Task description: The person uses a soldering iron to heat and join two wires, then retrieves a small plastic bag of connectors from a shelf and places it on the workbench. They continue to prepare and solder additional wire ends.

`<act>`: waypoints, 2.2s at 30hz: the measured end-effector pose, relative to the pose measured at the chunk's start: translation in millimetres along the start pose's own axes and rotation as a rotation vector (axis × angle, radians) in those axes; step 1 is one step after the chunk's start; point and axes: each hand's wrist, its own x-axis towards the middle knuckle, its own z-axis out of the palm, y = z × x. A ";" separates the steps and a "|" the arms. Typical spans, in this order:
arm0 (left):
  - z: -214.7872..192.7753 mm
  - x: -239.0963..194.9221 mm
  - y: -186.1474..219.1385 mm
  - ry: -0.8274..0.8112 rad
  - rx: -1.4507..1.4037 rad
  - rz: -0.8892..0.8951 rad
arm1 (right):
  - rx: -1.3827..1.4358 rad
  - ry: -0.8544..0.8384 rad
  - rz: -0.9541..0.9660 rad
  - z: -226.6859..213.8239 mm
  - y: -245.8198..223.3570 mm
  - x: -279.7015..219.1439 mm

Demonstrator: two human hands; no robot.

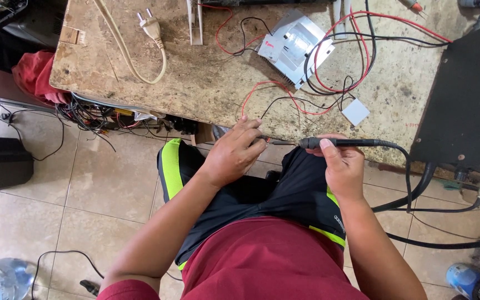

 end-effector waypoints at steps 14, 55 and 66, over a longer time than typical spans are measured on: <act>-1.6 1.5 -0.6 0.009 0.012 0.011 | 0.006 -0.002 0.018 -1.7 2.8 -0.2; -8.2 4.9 3.1 0.020 0.040 0.022 | -0.006 0.009 0.012 2.0 -3.4 0.8; -16.0 3.8 7.8 0.007 0.090 -0.022 | -0.016 0.002 0.011 -0.2 0.0 0.8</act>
